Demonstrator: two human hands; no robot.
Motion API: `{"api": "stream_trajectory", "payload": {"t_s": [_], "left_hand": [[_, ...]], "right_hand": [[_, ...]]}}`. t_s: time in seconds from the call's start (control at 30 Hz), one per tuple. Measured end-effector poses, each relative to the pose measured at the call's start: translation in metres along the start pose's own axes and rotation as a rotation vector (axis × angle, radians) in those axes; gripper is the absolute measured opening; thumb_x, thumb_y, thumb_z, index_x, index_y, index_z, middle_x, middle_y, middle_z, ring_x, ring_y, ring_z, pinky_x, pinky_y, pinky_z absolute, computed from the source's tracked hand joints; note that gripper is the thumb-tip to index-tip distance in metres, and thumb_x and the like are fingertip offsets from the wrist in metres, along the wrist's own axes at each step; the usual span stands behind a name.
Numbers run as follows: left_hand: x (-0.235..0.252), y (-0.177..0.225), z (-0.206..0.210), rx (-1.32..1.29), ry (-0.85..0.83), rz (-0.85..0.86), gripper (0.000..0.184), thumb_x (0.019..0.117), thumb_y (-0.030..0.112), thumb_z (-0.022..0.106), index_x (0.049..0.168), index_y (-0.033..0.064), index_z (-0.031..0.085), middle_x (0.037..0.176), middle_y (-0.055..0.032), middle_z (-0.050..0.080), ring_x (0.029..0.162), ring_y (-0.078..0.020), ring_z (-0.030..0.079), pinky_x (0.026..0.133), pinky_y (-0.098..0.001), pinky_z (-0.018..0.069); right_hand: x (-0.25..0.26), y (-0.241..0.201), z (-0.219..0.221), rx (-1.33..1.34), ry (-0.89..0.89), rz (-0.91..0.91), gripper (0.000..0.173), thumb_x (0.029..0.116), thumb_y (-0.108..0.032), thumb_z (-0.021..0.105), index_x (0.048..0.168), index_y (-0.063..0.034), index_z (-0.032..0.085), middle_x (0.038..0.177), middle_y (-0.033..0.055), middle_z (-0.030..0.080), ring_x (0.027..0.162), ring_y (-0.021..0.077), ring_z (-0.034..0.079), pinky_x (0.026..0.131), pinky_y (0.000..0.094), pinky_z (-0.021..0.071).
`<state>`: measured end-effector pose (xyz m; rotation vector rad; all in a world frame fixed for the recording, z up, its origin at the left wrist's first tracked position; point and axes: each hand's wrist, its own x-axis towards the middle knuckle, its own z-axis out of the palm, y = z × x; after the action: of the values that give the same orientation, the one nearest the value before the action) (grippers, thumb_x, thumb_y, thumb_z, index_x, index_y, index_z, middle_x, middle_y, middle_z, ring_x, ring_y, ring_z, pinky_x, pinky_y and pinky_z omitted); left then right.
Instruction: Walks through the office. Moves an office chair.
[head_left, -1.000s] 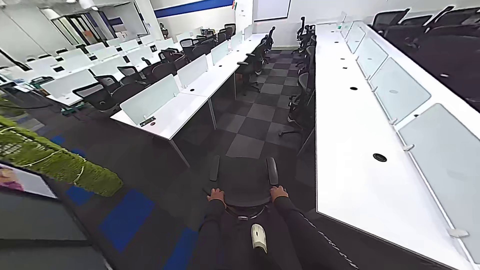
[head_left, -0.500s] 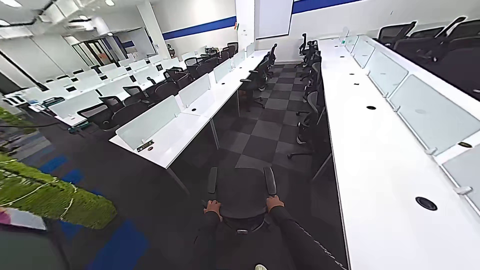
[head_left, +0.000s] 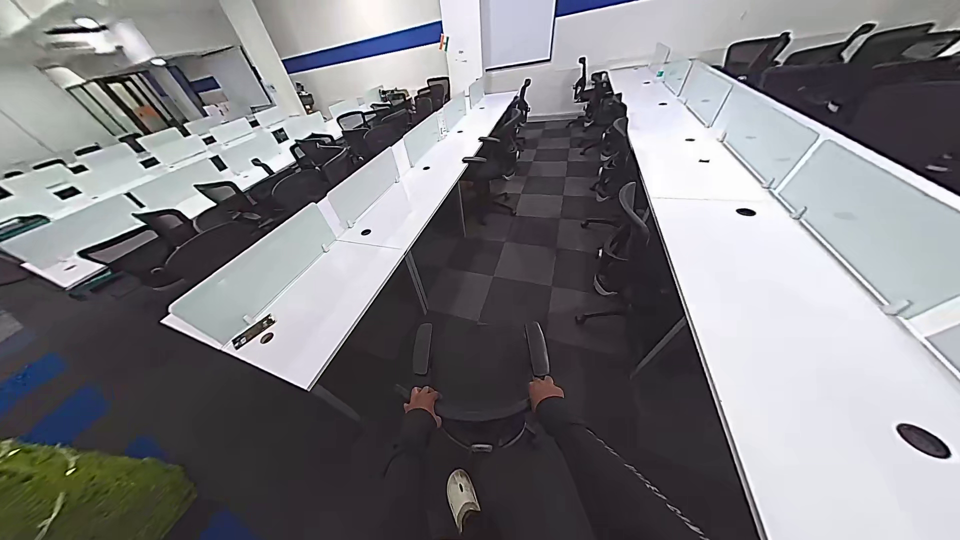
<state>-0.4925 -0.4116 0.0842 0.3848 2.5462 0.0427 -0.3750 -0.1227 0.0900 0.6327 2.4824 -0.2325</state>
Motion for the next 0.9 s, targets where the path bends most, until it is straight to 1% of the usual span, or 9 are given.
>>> {"api": "stream_trajectory", "payload": {"t_s": [0.1, 0.2, 0.23, 0.33, 0.47, 0.53, 0.63, 0.8, 0.9], "left_hand": [[0.047, -0.009, -0.034, 0.014, 0.007, 0.048, 0.072, 0.0708, 0.019, 0.086, 0.138, 0.032, 0.065, 0.153, 0.0043, 0.053, 0.151, -0.0312, 0.035, 0.108, -0.0695, 0.0417], [0.084, -0.017, -0.062, 0.039, -0.016, 0.092, 0.073, 0.072, 0.017, 0.086, 0.14, 0.0301, 0.064, 0.153, 0.0022, 0.053, 0.151, -0.0326, 0.034, 0.107, -0.0701, 0.0425], [0.098, -0.018, -0.072, 0.053, -0.025, 0.103, 0.074, 0.0719, 0.017, 0.086, 0.141, 0.0306, 0.063, 0.153, 0.0024, 0.052, 0.151, -0.0326, 0.034, 0.107, -0.0701, 0.0429], [0.137, -0.022, -0.095, 0.083, -0.052, 0.133, 0.074, 0.0719, 0.018, 0.086, 0.141, 0.0304, 0.063, 0.153, 0.0023, 0.053, 0.152, -0.0332, 0.033, 0.106, -0.0717, 0.0424], [0.177, -0.028, -0.12, 0.1, -0.057, 0.144, 0.075, 0.0712, 0.018, 0.086, 0.141, 0.0312, 0.062, 0.154, 0.0035, 0.052, 0.152, -0.0322, 0.033, 0.107, -0.0701, 0.043], [0.198, -0.025, -0.135, 0.101, -0.057, 0.15, 0.074, 0.0719, 0.019, 0.085, 0.141, 0.0309, 0.063, 0.154, 0.0041, 0.052, 0.152, -0.0321, 0.033, 0.107, -0.0703, 0.0424], [0.23, -0.019, -0.154, 0.098, -0.047, 0.154, 0.072, 0.0712, 0.019, 0.085, 0.139, 0.0307, 0.064, 0.152, 0.004, 0.054, 0.151, -0.0314, 0.035, 0.106, -0.0705, 0.043], [0.295, -0.008, -0.19, 0.088, -0.039, 0.13, 0.072, 0.0709, 0.019, 0.086, 0.139, 0.031, 0.064, 0.153, 0.0021, 0.053, 0.151, -0.0321, 0.034, 0.108, -0.0695, 0.0424], [0.334, 0.007, -0.209, 0.09, -0.034, 0.109, 0.073, 0.071, 0.017, 0.086, 0.139, 0.0305, 0.064, 0.152, 0.0014, 0.053, 0.151, -0.0323, 0.034, 0.107, -0.0683, 0.0435]], "right_hand": [[0.034, -0.02, -0.027, 0.031, 0.004, 0.033, 0.048, 0.0836, -0.013, 0.078, 0.131, -0.0086, 0.068, 0.148, 0.0124, 0.058, 0.145, 0.0432, 0.044, 0.091, 0.0655, 0.0554], [0.065, -0.039, -0.044, 0.065, 0.001, 0.063, 0.046, 0.0867, -0.012, 0.075, 0.132, -0.0088, 0.068, 0.148, 0.0127, 0.058, 0.145, 0.0434, 0.043, 0.094, 0.0666, 0.0543], [0.076, -0.044, -0.051, 0.072, 0.003, 0.077, 0.047, 0.0866, -0.012, 0.075, 0.133, -0.0095, 0.068, 0.149, 0.0127, 0.058, 0.145, 0.0436, 0.043, 0.094, 0.0671, 0.054], [0.104, -0.056, -0.067, 0.079, -0.008, 0.106, 0.054, 0.0821, -0.015, 0.08, 0.134, -0.0103, 0.067, 0.149, 0.0124, 0.057, 0.146, 0.0437, 0.042, 0.094, 0.0672, 0.0539], [0.133, -0.072, -0.086, 0.083, -0.008, 0.114, 0.054, 0.0802, -0.016, 0.082, 0.132, -0.0099, 0.068, 0.148, 0.0108, 0.059, 0.145, 0.0434, 0.043, 0.092, 0.0664, 0.055], [0.152, -0.077, -0.1, 0.055, -0.003, 0.116, 0.055, 0.0776, -0.019, 0.082, 0.13, -0.0118, 0.069, 0.146, 0.0088, 0.06, 0.144, 0.0427, 0.045, 0.09, 0.0646, 0.0565], [0.181, -0.079, -0.115, 0.055, -0.001, 0.114, 0.055, 0.0765, -0.019, 0.083, 0.129, -0.0121, 0.07, 0.145, 0.01, 0.061, 0.143, 0.0434, 0.046, 0.089, 0.0649, 0.0565], [0.236, -0.087, -0.158, 0.06, 0.012, 0.099, 0.051, 0.0785, -0.02, 0.081, 0.127, -0.01, 0.07, 0.144, 0.011, 0.062, 0.142, 0.0432, 0.047, 0.089, 0.0654, 0.0564], [0.276, -0.084, -0.183, 0.05, 0.018, 0.092, 0.052, 0.079, -0.02, 0.081, 0.129, -0.0113, 0.069, 0.144, 0.0114, 0.062, 0.142, 0.0438, 0.047, 0.088, 0.0653, 0.0567]]}}
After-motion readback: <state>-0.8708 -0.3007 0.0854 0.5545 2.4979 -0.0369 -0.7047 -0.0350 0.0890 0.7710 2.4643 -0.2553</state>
